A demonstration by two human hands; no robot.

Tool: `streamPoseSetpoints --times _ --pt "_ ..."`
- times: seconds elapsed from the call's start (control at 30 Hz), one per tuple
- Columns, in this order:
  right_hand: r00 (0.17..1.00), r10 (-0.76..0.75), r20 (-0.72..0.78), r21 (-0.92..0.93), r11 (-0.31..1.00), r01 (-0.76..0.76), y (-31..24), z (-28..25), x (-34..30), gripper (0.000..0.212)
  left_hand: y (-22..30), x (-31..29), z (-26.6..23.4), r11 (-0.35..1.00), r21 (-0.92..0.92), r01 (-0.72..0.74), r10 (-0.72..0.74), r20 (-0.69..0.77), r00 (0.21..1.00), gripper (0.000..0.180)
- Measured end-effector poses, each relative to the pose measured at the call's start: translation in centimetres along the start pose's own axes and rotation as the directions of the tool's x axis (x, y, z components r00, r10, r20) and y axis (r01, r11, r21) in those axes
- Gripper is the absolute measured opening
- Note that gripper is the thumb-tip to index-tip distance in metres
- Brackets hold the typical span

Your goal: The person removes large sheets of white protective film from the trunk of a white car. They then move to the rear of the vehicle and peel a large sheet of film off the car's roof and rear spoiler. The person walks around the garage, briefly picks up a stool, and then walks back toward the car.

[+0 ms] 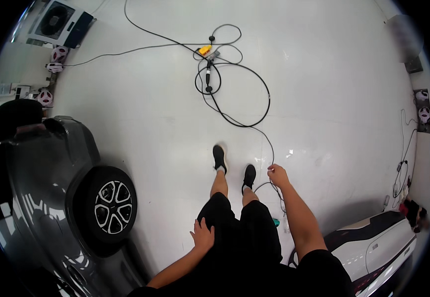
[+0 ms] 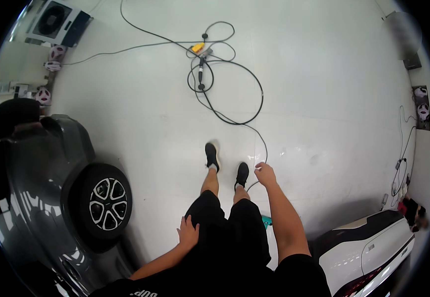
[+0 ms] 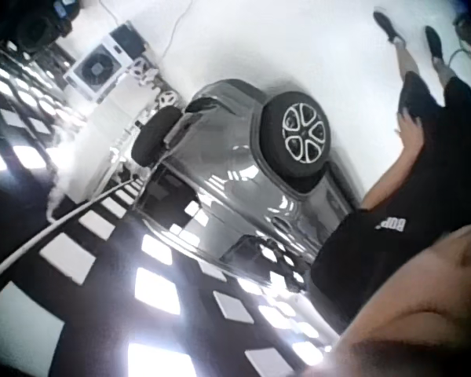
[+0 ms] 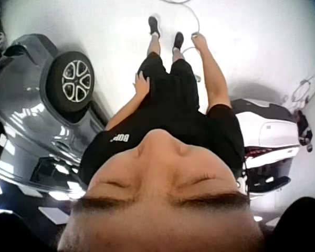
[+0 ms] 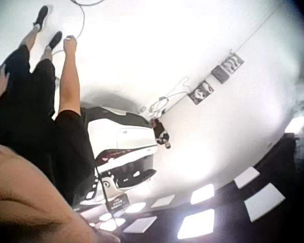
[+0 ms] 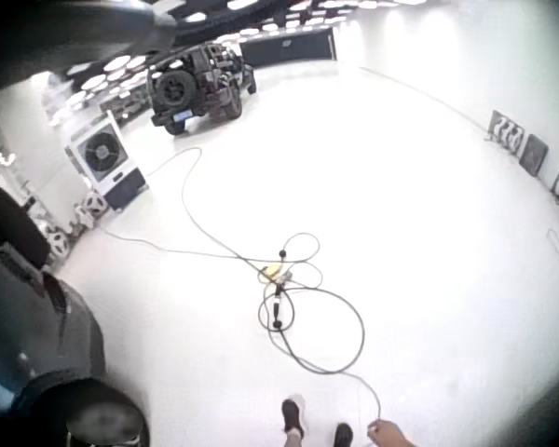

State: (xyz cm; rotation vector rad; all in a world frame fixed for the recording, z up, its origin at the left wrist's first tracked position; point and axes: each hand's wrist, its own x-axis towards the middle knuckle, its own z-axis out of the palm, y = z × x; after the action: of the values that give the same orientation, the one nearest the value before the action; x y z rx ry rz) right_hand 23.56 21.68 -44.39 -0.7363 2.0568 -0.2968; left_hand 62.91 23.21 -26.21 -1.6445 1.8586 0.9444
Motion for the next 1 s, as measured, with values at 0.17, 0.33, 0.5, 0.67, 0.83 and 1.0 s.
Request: streamPoseSetpoints --times 0.17,0.33,0.5,0.67,0.83,1.0 --pt "1.0 0.004 -0.018 -0.154 0.988 -0.007 -0.5 6.1 20.9 0.025 3.0 9.4 -2.7 0.967 -0.188 -0.171 0.17 -0.021 0.985 0.055" --pt "0.999 0.026 0.043 -0.143 0.99 -0.02 -1.3 18.5 39.1 0.027 3.4 15.0 -8.1 0.961 -0.237 -0.145 0.136 -0.053 0.989 0.04" --pt "0.942 -0.272 -0.199 -0.403 0.898 0.174 0.1 30.0 47.2 0.051 1.0 18.3 -7.4 0.975 -0.17 -0.144 0.138 -0.047 0.989 0.04" --pt "0.963 -0.116 0.245 -0.436 0.873 0.217 -1.4 30.2 45.7 0.031 1.0 19.7 -8.4 0.972 -0.2 -0.12 0.117 -0.025 0.993 0.042" --pt "0.98 -0.19 0.065 0.012 0.982 0.19 -12.1 17.3 30.1 0.044 2.7 16.9 -9.3 0.948 -0.279 -0.156 0.141 -0.072 0.987 0.044" --pt "0.89 -0.443 -0.106 0.401 0.8 0.446 -24.6 -7.8 8.3 0.03 2.4 12.1 -7.0 0.909 -0.385 -0.157 0.135 -0.086 0.987 0.045"
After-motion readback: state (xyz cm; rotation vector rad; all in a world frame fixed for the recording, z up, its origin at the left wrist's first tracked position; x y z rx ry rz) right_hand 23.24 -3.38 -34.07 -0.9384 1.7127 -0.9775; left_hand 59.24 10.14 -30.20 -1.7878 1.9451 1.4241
